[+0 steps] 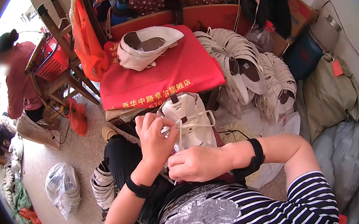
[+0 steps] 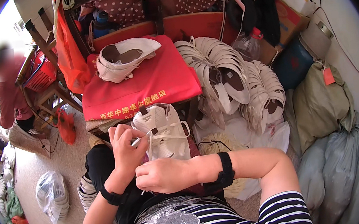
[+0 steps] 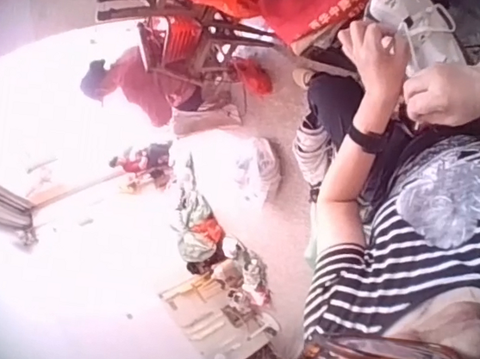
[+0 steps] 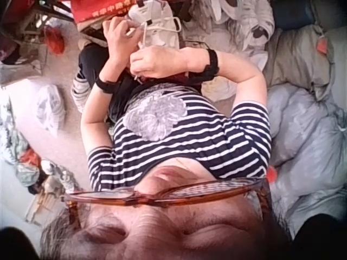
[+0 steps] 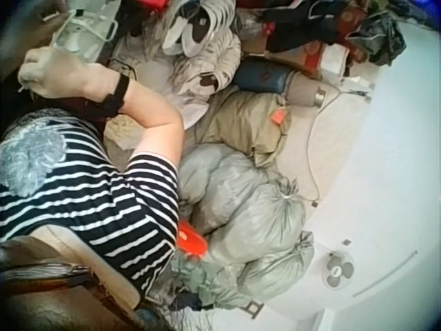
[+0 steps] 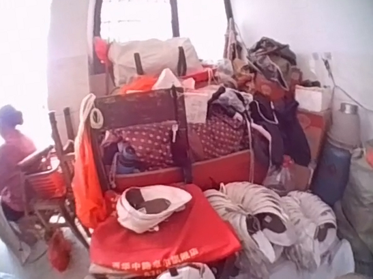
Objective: Insert and thread laces through the eyelets of a shoe upper.
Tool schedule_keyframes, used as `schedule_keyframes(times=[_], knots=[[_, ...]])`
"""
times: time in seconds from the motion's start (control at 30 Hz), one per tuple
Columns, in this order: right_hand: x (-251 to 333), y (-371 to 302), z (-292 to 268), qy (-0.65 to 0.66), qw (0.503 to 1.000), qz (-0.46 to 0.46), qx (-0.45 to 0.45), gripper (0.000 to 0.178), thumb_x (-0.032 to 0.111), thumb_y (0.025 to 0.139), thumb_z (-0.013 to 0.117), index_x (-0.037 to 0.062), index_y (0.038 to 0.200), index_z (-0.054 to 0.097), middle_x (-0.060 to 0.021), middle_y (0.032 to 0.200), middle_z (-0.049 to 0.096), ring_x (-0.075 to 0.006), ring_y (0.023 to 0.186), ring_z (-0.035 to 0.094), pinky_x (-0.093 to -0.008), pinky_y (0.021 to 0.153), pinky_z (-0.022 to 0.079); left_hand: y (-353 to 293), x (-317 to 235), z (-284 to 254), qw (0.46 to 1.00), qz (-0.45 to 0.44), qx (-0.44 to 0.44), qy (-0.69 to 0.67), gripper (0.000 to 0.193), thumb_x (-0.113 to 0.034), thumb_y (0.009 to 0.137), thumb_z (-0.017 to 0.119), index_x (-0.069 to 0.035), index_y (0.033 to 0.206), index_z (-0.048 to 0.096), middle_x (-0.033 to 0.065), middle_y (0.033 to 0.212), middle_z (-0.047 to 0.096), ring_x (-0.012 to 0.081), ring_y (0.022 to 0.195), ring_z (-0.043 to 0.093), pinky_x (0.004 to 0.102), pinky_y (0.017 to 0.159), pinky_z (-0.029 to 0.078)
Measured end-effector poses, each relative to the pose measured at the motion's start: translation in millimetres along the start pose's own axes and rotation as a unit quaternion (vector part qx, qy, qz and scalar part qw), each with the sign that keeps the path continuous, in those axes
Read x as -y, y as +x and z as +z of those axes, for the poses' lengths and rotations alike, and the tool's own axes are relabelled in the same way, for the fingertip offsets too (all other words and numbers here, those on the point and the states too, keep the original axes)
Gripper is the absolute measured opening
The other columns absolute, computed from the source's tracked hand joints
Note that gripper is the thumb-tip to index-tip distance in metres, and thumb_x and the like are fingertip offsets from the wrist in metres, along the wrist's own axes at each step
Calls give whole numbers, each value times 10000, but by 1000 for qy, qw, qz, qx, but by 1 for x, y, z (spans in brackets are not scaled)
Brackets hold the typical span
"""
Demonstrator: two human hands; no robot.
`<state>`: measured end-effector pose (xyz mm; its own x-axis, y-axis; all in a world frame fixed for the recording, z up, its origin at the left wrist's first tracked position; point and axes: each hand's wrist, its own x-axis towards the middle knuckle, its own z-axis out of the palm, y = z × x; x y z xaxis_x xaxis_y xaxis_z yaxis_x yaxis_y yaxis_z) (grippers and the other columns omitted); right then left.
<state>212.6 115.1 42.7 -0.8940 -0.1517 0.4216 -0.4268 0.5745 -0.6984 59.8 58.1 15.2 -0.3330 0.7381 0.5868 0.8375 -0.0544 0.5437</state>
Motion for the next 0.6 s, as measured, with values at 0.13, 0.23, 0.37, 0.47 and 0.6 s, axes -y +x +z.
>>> schedule_keyframes(times=[0.13,0.23,0.37,0.47,0.6], knots=[[-1,-9,-1,5,999,23,26,104,101,833,648,47,886,576,-124,862,543,-327,761,604,-435,649,507,3,-7,-4,1000,-18,9,8,155,-50,655,746,-107,723,619,41,837,550,273,870,498,390,798,398],[1,-8,-4,0,999,17,46,95,102,840,639,50,887,575,-123,859,540,-328,759,604,-433,640,506,9,-6,-2,1000,-11,17,11,153,-46,659,741,-107,726,618,41,836,549,276,870,499,391,797,401],[1,-12,-9,1,996,42,76,99,118,857,639,51,898,578,-121,875,550,-332,781,607,-434,667,509,13,-6,3,999,2,34,-5,157,-46,654,739,-109,724,614,42,835,548,277,868,501,392,797,404],[-4,-14,-24,62,992,83,78,103,134,873,644,52,908,590,-120,895,566,-335,807,607,-431,699,506,10,-3,-1,999,-4,44,-11,157,-46,651,739,-110,726,617,43,836,551,276,862,502,392,793,405],[-13,-14,-52,-48,982,149,-106,104,144,876,652,55,908,607,-120,901,576,-337,823,599,-416,724,496,9,-2,-4,999,-6,33,-9,156,-49,646,738,-110,733,625,47,841,555,274,862,507,393,789,408]])
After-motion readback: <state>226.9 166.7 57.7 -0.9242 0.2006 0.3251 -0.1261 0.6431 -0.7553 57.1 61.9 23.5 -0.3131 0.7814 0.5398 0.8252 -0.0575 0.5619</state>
